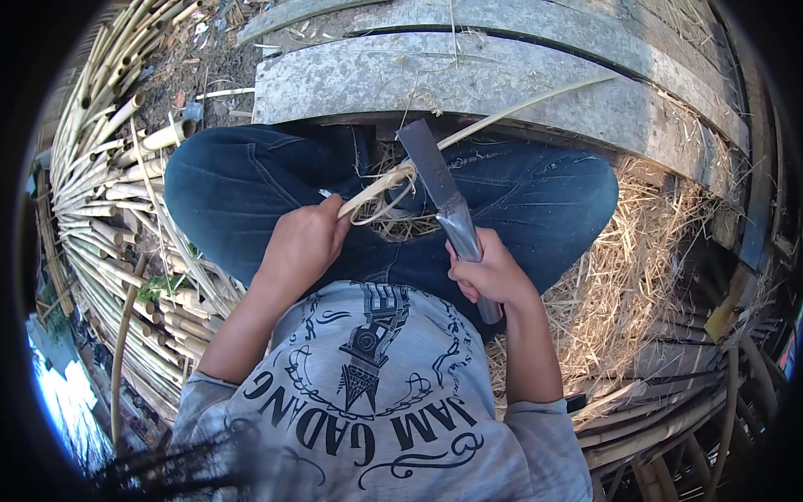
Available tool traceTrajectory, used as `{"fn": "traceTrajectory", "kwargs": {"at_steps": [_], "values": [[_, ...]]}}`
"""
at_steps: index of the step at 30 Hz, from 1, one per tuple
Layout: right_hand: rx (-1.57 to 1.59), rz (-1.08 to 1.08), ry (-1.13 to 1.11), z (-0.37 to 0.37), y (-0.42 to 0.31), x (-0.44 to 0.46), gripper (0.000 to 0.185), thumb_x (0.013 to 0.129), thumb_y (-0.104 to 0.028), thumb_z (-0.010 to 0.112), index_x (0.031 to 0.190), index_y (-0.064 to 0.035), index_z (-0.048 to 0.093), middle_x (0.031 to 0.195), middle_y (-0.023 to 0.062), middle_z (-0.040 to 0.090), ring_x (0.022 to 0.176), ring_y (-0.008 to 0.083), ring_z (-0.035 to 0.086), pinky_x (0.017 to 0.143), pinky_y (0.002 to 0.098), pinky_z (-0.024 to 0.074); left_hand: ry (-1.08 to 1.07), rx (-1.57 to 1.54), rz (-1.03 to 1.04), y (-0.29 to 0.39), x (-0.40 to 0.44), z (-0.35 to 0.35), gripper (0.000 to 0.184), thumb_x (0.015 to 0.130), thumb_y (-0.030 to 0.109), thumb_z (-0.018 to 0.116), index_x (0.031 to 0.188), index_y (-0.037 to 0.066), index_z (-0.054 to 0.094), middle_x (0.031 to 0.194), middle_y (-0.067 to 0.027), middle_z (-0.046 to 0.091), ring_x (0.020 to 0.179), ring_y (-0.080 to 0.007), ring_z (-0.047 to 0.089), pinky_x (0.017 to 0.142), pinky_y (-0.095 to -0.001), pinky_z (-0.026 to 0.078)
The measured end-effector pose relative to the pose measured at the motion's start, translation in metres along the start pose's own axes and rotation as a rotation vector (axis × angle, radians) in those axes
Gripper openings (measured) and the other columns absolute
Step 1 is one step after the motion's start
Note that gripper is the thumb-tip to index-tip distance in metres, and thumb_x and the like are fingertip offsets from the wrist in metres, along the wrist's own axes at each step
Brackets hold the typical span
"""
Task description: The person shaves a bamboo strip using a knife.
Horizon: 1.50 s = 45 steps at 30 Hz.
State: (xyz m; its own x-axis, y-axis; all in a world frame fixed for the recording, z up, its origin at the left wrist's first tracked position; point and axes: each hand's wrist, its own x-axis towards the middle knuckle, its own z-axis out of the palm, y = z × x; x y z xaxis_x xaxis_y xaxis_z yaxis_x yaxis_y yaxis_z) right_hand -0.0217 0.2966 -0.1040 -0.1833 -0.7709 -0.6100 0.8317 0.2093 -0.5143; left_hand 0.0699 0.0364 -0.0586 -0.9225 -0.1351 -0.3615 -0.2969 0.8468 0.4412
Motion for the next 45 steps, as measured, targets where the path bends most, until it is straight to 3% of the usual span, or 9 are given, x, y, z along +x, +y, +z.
{"fn": "traceTrajectory", "kwargs": {"at_steps": [1,7,15,23,26,33,35,44,45], "values": [[0.451,0.055,-0.299,-0.001,0.007,0.001,0.023,0.073,0.004,0.063,0.090,-0.0035,0.049,0.056,0.0025,0.047,0.040,0.0090,0.044,0.036,0.0260,0.0364,-0.005,-0.014,0.004,0.000,-0.001,0.001,0.020,0.092,0.019,0.063,0.086,0.001,0.057,0.064,-0.0205,0.061,0.062,-0.0404,0.062,0.059,-0.0502,0.049],[0.225,-0.114,0.216,0.000,0.002,-0.002,0.023,0.076,0.004,0.059,0.090,-0.0057,0.044,0.058,0.0018,0.047,0.038,0.0088,0.044,0.035,0.0268,0.0394,0.001,0.004,-0.021,0.001,-0.006,-0.002,0.020,0.092,0.020,0.063,0.087,0.001,0.057,0.064,-0.0204,0.061,0.062,-0.0404,0.063,0.058,-0.0503,0.049],[-0.870,-0.354,0.767,0.018,0.004,0.003,0.013,0.078,-0.001,0.063,0.090,0.0013,0.059,0.064,0.0095,0.056,0.061,0.0225,0.060,0.063,0.0352,0.0485,-0.034,0.047,-0.042,0.005,0.000,0.004,0.017,0.090,0.015,0.064,0.088,0.000,0.056,0.066,-0.0195,0.063,0.064,-0.0392,0.064,0.059,-0.0495,0.050],[-0.517,-0.058,0.402,0.010,0.004,0.005,0.020,0.075,0.007,0.067,0.080,-0.0027,0.050,0.061,0.0026,0.052,0.043,0.0108,0.050,0.040,0.0298,0.0421,-0.036,0.022,0.013,0.001,-0.003,0.000,0.016,0.088,0.012,0.064,0.088,0.000,0.054,0.068,-0.0194,0.062,0.066,-0.0392,0.063,0.061,-0.0498,0.049],[-0.304,0.072,0.260,0.002,0.001,0.003,0.018,0.075,0.006,0.068,0.080,-0.0021,0.052,0.061,0.0014,0.052,0.046,0.0101,0.050,0.044,0.0283,0.0425,-0.059,0.018,-0.001,0.001,-0.002,-0.001,0.016,0.087,0.011,0.065,0.088,-0.001,0.054,0.068,-0.0200,0.062,0.067,-0.0394,0.063,0.062,-0.0503,0.049],[-0.073,0.047,0.044,-0.011,0.021,0.012,0.026,0.076,0.006,0.069,0.079,-0.0053,0.046,0.057,0.0017,0.049,0.039,0.0093,0.047,0.035,0.0262,0.0367,-0.030,-0.036,0.053,-0.002,-0.001,-0.006,0.018,0.090,0.015,0.064,0.086,-0.001,0.056,0.066,-0.0212,0.061,0.065,-0.0406,0.063,0.061,-0.0511,0.049],[0.554,0.164,-0.542,-0.012,0.037,0.019,0.030,0.076,0.006,0.070,0.077,-0.0070,0.043,0.055,0.0016,0.046,0.038,0.0084,0.044,0.034,0.0256,0.0345,-0.033,-0.070,0.056,-0.002,-0.003,-0.005,0.019,0.091,0.017,0.064,0.085,-0.001,0.057,0.065,-0.0216,0.061,0.065,-0.0408,0.063,0.061,-0.0511,0.049],[0.395,-0.006,-0.032,0.000,0.013,0.009,0.025,0.079,0.006,0.065,0.080,-0.0073,0.043,0.053,0.0015,0.043,0.037,0.0099,0.043,0.035,0.0275,0.0355,-0.035,-0.023,0.017,0.000,-0.005,-0.004,0.017,0.089,0.016,0.065,0.089,0.001,0.058,0.066,-0.0199,0.062,0.066,-0.0396,0.064,0.060,-0.0501,0.049],[0.099,-0.028,0.169,0.004,0.011,0.009,0.024,0.078,0.007,0.065,0.079,-0.0066,0.045,0.054,0.0021,0.045,0.037,0.0105,0.045,0.035,0.0283,0.0373,-0.041,-0.025,0.030,0.001,-0.004,-0.003,0.017,0.089,0.016,0.065,0.089,0.001,0.058,0.066,-0.0199,0.062,0.066,-0.0396,0.064,0.060,-0.0501,0.049]]}}
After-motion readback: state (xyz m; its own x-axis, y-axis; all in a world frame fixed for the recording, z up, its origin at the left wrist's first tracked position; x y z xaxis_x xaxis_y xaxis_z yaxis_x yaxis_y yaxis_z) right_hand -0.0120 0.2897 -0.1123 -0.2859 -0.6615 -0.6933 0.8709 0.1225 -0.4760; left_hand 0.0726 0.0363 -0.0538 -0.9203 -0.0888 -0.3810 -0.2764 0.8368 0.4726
